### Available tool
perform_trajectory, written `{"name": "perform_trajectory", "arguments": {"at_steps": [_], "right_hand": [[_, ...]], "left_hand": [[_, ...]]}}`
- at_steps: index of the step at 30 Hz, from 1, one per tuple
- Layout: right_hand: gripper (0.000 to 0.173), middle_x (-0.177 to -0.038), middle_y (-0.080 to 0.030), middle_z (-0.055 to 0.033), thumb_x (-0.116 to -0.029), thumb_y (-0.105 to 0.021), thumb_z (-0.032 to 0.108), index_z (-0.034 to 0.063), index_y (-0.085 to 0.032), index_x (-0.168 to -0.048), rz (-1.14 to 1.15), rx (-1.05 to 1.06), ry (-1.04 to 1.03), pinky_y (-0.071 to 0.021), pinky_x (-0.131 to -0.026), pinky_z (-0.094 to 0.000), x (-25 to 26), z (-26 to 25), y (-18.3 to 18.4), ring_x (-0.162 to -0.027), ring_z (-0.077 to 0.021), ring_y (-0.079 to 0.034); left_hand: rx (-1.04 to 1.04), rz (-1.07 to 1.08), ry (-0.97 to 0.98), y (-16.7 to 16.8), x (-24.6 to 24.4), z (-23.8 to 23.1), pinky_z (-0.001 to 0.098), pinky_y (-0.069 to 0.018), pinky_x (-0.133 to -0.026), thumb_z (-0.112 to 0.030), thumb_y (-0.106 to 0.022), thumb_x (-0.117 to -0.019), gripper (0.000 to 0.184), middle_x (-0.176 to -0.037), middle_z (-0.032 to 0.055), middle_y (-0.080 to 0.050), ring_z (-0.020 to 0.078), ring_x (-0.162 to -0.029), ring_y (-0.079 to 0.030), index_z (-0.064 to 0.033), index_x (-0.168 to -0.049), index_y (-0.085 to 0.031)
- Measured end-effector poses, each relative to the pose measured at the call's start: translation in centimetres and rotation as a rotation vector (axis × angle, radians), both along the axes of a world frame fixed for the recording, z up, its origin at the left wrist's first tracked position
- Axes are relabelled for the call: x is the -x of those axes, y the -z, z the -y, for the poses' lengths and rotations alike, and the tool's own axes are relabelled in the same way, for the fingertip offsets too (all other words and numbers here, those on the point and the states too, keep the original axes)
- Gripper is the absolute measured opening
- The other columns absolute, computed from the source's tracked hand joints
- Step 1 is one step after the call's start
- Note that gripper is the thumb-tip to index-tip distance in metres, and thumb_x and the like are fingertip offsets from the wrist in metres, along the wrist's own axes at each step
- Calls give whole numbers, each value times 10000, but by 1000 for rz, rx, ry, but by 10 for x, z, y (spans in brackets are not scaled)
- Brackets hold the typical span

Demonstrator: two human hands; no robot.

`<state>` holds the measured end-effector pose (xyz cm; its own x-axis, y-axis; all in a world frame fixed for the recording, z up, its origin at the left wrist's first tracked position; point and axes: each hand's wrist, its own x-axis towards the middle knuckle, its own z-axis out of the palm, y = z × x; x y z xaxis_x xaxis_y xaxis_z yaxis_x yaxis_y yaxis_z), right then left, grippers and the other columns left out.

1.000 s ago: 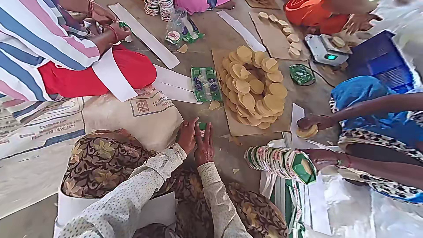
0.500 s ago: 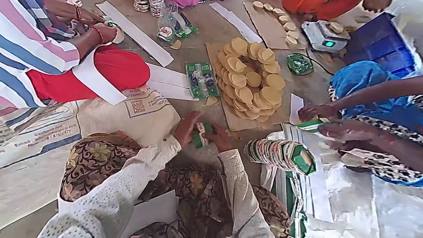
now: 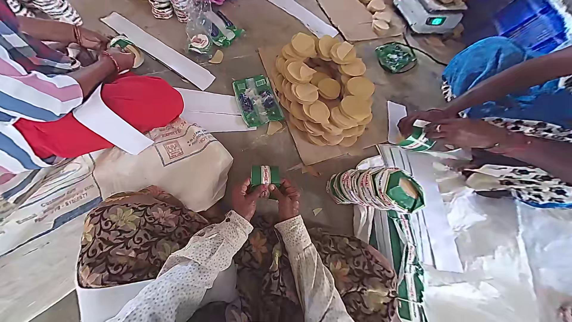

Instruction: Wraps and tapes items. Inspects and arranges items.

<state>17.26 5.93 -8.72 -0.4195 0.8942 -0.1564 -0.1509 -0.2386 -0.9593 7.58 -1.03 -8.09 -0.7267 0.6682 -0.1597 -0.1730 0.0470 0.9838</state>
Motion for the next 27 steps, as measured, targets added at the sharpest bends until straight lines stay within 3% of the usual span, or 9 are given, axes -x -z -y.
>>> {"name": "perform_trajectory", "arguments": {"at_steps": [5,8,11,16,20,23,27], "right_hand": [[113,-760,-692,8,-986,-546,-27,-24,-653,-948,63,65,55,-578,-713,-209,1,2,-6,-704,-21,-664],[89,-775,-717,-3,-919,-598,-58,-24,-678,-940,6,33,82,-587,-717,-227,1,3,0,-717,-42,-680],[99,-738,-720,4,-864,-636,-89,-9,-694,-869,-15,13,85,-590,-682,-237,1,3,5,-679,-46,-677],[167,-667,-670,42,-929,-589,-28,31,-673,-798,23,-24,73,-558,-637,-215,2,3,4,-623,-17,-635],[152,-832,-744,14,-928,-566,-63,-47,-709,-977,-1,-53,18,-595,-784,-222,-4,4,2,-777,-19,-697],[133,-743,-727,25,-867,-613,-103,-12,-709,-885,-16,-24,58,-598,-700,-230,-2,3,8,-685,-31,-684],[121,-715,-697,40,-892,-606,-68,19,-679,-851,10,-25,30,-586,-683,-229,-1,1,10,-668,-28,-666]], "left_hand": [[15,-100,34,6,-5,-6,218,-586,-818,-68,-751,-872,171,-881,56,-747,30,-839,-708,50,-989,-711],[-50,-117,-2,7,-7,-6,220,-585,-859,-14,-714,-878,185,-927,81,-749,35,-885,-712,89,-1031,-697],[-129,-118,-52,11,-11,-3,216,-589,-840,27,-678,-879,125,-894,53,-749,25,-860,-709,85,-987,-698],[-142,-102,-76,10,-14,2,189,-560,-877,14,-605,-943,152,-934,49,-740,-2,-906,-688,113,-1029,-682],[-63,-15,-87,-1,-10,0,190,-565,-848,-21,-702,-887,198,-914,37,-727,-2,-874,-683,96,-1044,-674],[-65,-8,-99,4,-9,-1,200,-570,-821,17,-713,-863,90,-861,20,-726,10,-841,-684,56,-943,-701],[-56,46,-108,4,-10,-1,199,-562,-831,33,-701,-874,62,-864,17,-722,8,-850,-677,56,-932,-694]]}}
